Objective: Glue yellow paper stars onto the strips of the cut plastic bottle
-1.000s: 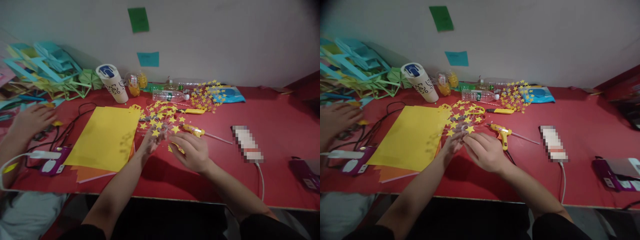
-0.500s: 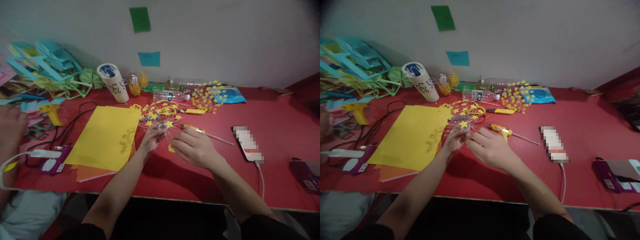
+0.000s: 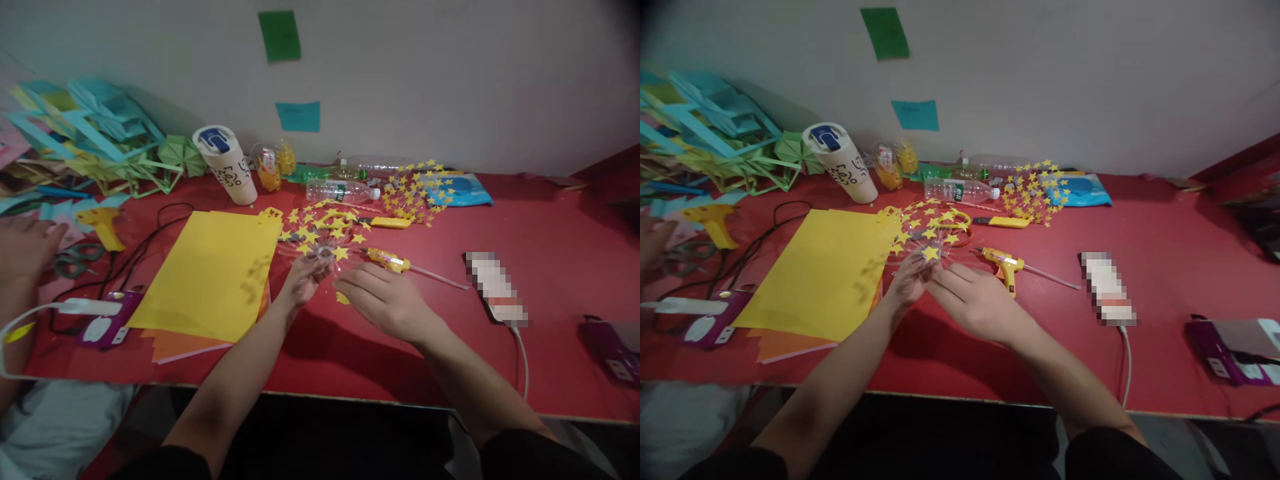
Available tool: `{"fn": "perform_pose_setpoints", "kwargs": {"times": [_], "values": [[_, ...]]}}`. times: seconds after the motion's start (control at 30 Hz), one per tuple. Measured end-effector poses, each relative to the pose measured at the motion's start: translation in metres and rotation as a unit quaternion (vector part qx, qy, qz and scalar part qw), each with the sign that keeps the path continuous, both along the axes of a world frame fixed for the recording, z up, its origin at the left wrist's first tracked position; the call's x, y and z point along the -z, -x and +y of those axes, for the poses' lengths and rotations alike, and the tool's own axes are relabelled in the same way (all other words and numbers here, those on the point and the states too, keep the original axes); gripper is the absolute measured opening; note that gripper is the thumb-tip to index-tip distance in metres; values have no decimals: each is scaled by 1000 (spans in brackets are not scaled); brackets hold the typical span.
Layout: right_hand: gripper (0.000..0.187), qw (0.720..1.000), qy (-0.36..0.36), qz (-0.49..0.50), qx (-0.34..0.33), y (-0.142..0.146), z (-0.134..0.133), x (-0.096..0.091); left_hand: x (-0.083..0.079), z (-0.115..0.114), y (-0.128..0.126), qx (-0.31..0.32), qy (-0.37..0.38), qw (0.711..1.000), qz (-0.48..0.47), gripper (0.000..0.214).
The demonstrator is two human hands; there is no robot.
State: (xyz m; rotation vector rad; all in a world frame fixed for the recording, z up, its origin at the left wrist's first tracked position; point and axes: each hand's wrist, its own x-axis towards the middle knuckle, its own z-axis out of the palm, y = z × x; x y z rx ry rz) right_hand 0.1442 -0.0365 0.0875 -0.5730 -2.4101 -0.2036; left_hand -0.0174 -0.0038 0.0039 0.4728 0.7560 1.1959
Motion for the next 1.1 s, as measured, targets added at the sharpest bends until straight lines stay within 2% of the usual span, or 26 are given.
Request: {"fn": "perform_pose_setpoints", "kwargs": {"times": [0.17, 0.37, 0.57, 0.8, 1.1], "values": [[15, 999, -30, 43, 5, -4, 0, 4, 2, -2, -1, 14, 1, 1000, 6, 32], [17, 994, -44, 94, 16, -3, 2, 10, 5, -3, -5, 15, -9, 1000, 11, 33], [16, 996, 13, 93, 10, 8, -1, 7, 1, -1, -4, 0, 4, 1000, 2, 33], [15, 984, 89, 155, 21, 10, -2, 16, 1, -2, -6, 0, 14, 1000, 4, 31], [15, 980, 103, 170, 20, 8, -2, 16, 1, -2, -5, 3, 15, 1000, 13, 27]]}}
